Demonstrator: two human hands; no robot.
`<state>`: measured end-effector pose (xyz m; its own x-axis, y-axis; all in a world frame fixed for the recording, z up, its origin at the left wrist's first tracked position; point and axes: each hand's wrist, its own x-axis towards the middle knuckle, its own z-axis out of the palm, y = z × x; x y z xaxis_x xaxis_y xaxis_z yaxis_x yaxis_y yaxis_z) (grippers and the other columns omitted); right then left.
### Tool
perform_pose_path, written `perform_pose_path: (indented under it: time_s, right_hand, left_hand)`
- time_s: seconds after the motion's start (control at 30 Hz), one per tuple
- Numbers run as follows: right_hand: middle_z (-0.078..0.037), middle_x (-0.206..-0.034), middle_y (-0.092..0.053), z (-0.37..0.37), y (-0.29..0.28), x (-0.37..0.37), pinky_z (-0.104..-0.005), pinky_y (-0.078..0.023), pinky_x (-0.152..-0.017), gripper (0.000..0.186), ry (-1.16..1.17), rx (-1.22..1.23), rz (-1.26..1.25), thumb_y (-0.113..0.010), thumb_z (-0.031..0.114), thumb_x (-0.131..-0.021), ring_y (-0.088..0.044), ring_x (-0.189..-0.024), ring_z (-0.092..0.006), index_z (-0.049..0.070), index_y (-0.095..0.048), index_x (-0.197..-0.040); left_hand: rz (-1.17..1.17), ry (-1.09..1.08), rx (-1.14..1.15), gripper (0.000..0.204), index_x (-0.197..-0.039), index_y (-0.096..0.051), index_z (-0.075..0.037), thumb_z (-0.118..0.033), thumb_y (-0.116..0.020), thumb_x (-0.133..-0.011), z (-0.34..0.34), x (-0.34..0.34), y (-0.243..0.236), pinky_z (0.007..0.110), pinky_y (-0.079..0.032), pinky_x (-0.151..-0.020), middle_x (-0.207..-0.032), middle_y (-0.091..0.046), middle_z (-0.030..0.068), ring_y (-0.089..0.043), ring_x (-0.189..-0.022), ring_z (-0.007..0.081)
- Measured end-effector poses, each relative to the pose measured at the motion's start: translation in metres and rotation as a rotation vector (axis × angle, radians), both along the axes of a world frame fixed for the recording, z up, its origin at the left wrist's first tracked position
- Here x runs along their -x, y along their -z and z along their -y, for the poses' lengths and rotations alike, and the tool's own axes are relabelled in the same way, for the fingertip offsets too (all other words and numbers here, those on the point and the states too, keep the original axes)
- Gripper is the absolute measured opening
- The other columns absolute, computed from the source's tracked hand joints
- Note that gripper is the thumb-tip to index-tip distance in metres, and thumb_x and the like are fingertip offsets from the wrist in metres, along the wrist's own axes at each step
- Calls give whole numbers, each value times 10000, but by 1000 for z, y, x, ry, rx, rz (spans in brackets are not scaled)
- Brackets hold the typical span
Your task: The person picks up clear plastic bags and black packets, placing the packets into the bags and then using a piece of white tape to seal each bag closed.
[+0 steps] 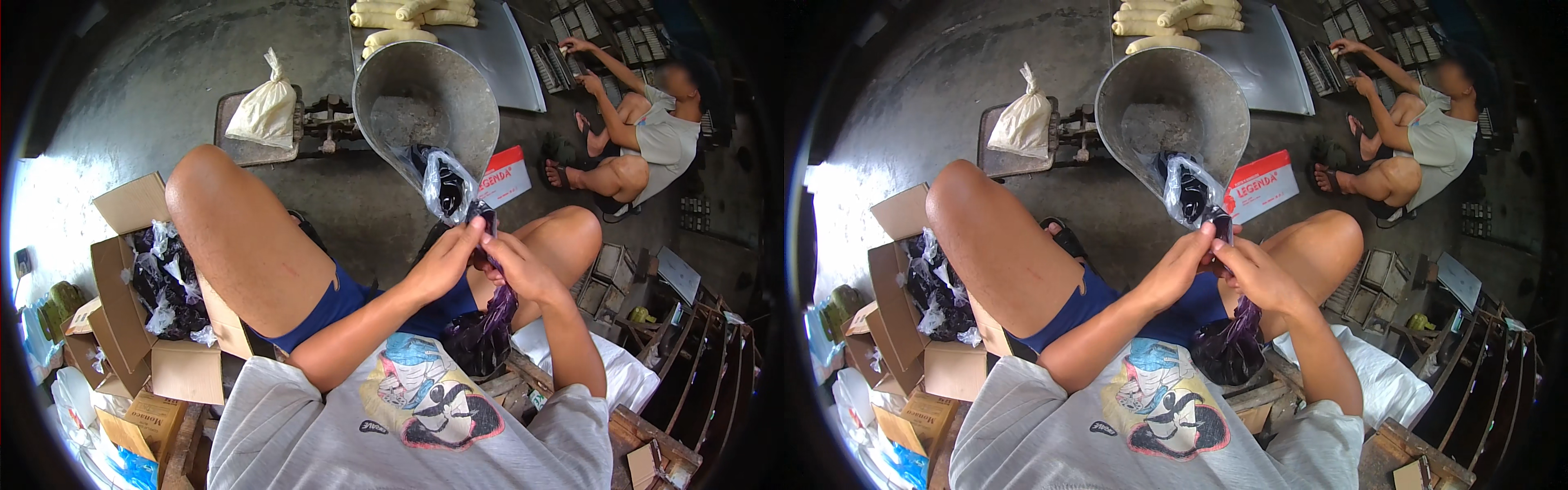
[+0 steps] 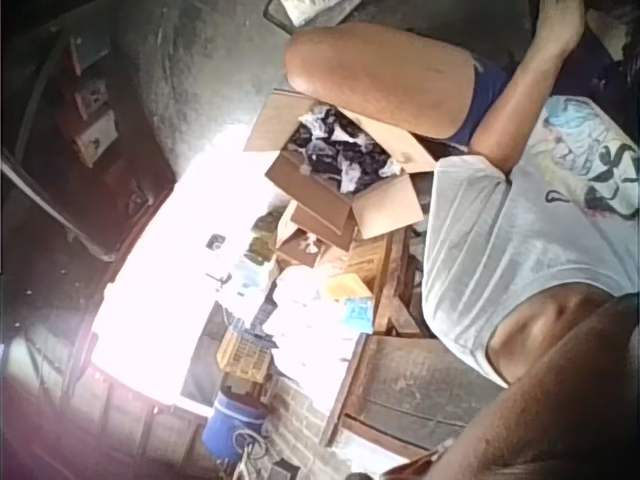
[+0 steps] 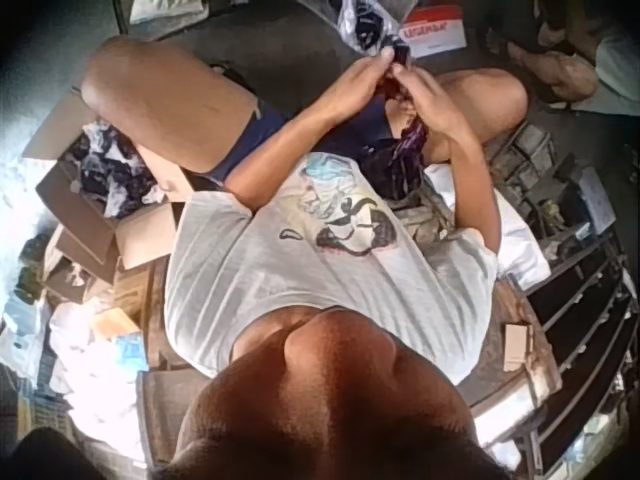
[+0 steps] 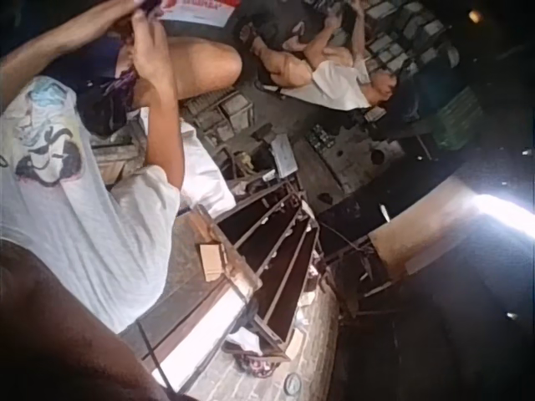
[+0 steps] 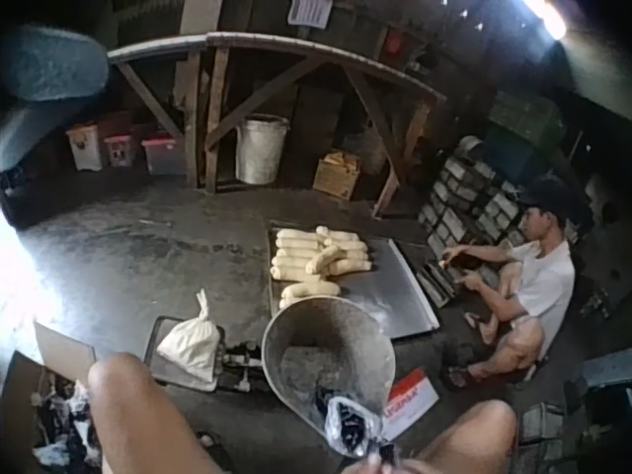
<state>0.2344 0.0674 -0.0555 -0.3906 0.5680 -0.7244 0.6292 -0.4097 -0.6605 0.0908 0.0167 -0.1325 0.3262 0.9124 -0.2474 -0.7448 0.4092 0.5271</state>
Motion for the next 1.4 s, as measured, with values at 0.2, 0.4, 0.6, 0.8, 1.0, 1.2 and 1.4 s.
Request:
perform_pose_path:
  time_s: [0.2,0.4,0.6,0.8,1.0,1.2,1.4]
  right_hand:
    - [5,-770,-465,6,-3,2,-176,-312,-516,443,311,126,-331,-371,398,-1034,-387,-585,-43,1,-553,-1108]
    - [-43,-919,-590,9,7,0,-232,-470,-646,325,353,-75,-420,-554,232,-989,-559,-743,-111,-13,-551,-1203]
    - [-13,-896,-592,2,3,0,-206,-445,-631,235,407,21,-426,-558,158,-986,-529,-720,-65,17,-569,-1175]
    - [35,-779,-490,4,16,9,-181,-332,-536,153,331,-3,-327,-557,150,-985,-421,-637,-36,36,-571,-1087]
    - [24,-778,-533,5,5,2,-187,-358,-550,211,364,15,-406,-596,157,-971,-445,-631,-36,6,-561,-1113]
    - [-10,-825,-590,11,1,7,-187,-425,-591,286,405,-36,-360,-609,159,-961,-516,-675,-50,-7,-551,-1186]
    - [-33,-861,-610,20,-16,18,-182,-433,-619,271,390,-89,-453,-590,129,-964,-525,-693,-50,-2,-547,-1197]
  left_hand:
    - [-1434,-247,-316,738,-1520,-175,-56,-39,-548,-883,2,63,-14,439,-500,-617,-750,-623,159,-649,-685,328]
    - [-1686,-165,-323,725,-1508,-222,-49,-39,-558,-865,6,62,4,439,-505,-646,-897,-635,184,-633,-733,366]
    - [-642,-127,-290,462,-1378,-405,15,-224,-530,-1003,3,32,6,314,-500,-804,-1085,-621,122,-620,-909,176]
    - [-142,94,-132,501,-1368,-375,18,-349,-451,-1034,10,3,9,344,-449,-979,-1198,-547,118,-558,-1125,184]
    - [-202,235,-363,618,-1334,-402,39,-348,-654,-923,23,-1,24,382,-402,-1051,-1239,-518,124,-538,-1160,208]
    - [-284,516,-483,663,-1266,-491,50,-293,-807,-795,34,-13,17,386,-476,-989,-1175,-583,142,-584,-1094,231]
    - [-657,445,-636,521,-1119,-575,50,-318,-771,-808,49,-14,-2,394,-498,-737,-859,-641,154,-632,-805,265]
